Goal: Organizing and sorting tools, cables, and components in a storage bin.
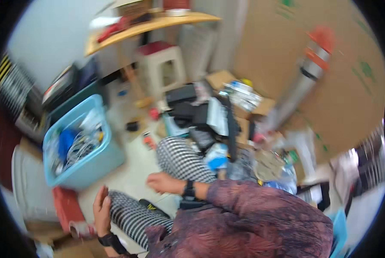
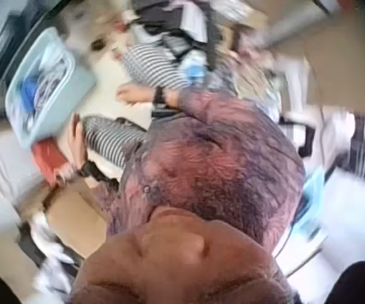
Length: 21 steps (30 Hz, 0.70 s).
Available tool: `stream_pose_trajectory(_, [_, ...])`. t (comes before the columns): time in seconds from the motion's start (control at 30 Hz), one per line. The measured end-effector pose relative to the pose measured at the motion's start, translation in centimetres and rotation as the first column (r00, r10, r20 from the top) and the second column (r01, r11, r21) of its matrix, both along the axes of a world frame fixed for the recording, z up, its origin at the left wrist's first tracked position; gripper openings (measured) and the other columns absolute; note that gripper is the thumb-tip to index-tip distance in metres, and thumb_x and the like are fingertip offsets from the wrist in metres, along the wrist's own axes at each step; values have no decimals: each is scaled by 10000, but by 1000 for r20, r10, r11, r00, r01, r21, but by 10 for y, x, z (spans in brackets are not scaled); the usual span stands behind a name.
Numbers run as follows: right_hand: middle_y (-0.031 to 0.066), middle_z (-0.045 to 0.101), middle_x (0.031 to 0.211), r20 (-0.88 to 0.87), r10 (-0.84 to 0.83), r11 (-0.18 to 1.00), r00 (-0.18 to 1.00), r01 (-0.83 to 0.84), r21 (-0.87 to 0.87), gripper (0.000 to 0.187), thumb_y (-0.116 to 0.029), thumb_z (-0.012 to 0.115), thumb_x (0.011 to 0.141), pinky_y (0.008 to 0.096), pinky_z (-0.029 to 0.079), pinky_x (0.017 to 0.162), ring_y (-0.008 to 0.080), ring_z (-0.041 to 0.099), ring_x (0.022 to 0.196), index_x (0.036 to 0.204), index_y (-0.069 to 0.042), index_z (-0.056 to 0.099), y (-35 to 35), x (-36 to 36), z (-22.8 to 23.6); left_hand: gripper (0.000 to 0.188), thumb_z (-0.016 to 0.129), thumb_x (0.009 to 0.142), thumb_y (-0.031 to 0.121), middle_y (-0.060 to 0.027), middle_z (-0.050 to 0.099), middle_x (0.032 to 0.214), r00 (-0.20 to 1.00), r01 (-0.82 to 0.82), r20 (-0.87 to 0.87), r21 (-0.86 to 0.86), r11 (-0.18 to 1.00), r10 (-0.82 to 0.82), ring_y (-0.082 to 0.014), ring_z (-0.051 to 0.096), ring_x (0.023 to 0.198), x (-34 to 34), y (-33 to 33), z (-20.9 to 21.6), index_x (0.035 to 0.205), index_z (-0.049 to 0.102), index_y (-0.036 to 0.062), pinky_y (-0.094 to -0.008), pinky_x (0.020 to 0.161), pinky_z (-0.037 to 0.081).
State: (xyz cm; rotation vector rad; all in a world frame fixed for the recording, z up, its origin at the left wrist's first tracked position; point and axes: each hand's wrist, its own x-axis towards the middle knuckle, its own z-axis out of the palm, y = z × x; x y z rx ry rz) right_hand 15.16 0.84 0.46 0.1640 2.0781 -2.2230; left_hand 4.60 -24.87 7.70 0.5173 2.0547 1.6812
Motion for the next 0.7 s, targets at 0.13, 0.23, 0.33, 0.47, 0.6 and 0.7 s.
stream_pose_trajectory(0.13, [43, 546, 668, -32, -139, 990, 990, 139, -6, 176, -158, 470, 893, 261, 481, 501, 112, 531, 551, 940, -10, 554, -24, 83, -5, 430, 501, 931, 190, -181, 487, 1283, 963, 168, 220, -37, 985, -156, -244, 498, 1154, 29, 19, -43, 1295, 434, -29, -338, 955, 417])
stream_pose_trajectory(0.23, [44, 553, 673, -74, -251, 968, 965, 249, -43, 183, -152, 454, 901, 265, 492, 534, 109, 547, 588, 973, -11, 545, -18, 99, 4, 445, 501, 937, 233, -171, 513, 1242, 924, 230, 315, -2, 973, -218, -215, 544, 1067, 10, 38, -49, 1285, 434, -36, -319, 885, 462])
stream_pose_trajectory(0.33, [68, 561, 672, -100, -381, 924, 919, 381, -18, 178, -112, 445, 892, 296, 495, 573, 162, 580, 615, 1003, -5, 533, -15, 106, 4, 490, 511, 937, 273, -158, 527, 1215, 915, 274, 301, 25, 961, -269, -194, 571, 996, -1, 51, -62, 1302, 406, -36, -297, 848, 482])
stream_pose_trajectory(0.47, [118, 573, 797, -453, -420, 702, 786, 598, 387, 255, -23, 459, 796, 346, 486, 669, 285, 589, 724, 1043, -8, 521, 2, 122, 1, 483, 493, 948, 269, -173, 516, 1226, 901, 212, 342, 187, 959, -266, -189, 571, 1004, -1, 65, -70, 1308, 397, -38, -301, 876, 478])
stream_pose_trajectory(0.6, [124, 558, 879, -536, -479, 495, 696, 718, 490, 317, 12, 465, 776, 356, 484, 726, 279, 583, 810, 1091, -7, 499, 24, 147, 5, 496, 488, 949, 272, -192, 519, 1215, 892, 247, 327, 231, 941, -314, -200, 571, 1013, 2, 87, -71, 1309, 386, -55, -313, 895, 470])
stream_pose_trajectory(0.7, [193, 537, 1044, -692, -444, 189, 569, 814, 549, 401, -47, 513, 788, 382, 439, 881, 324, 547, 967, 1185, -11, 468, 43, 160, 3, 508, 478, 953, 280, -197, 509, 1225, 875, 307, 309, 239, 921, -372, -211, 560, 1038, 3, 92, -75, 1317, 372, -57, -321, 917, 456])
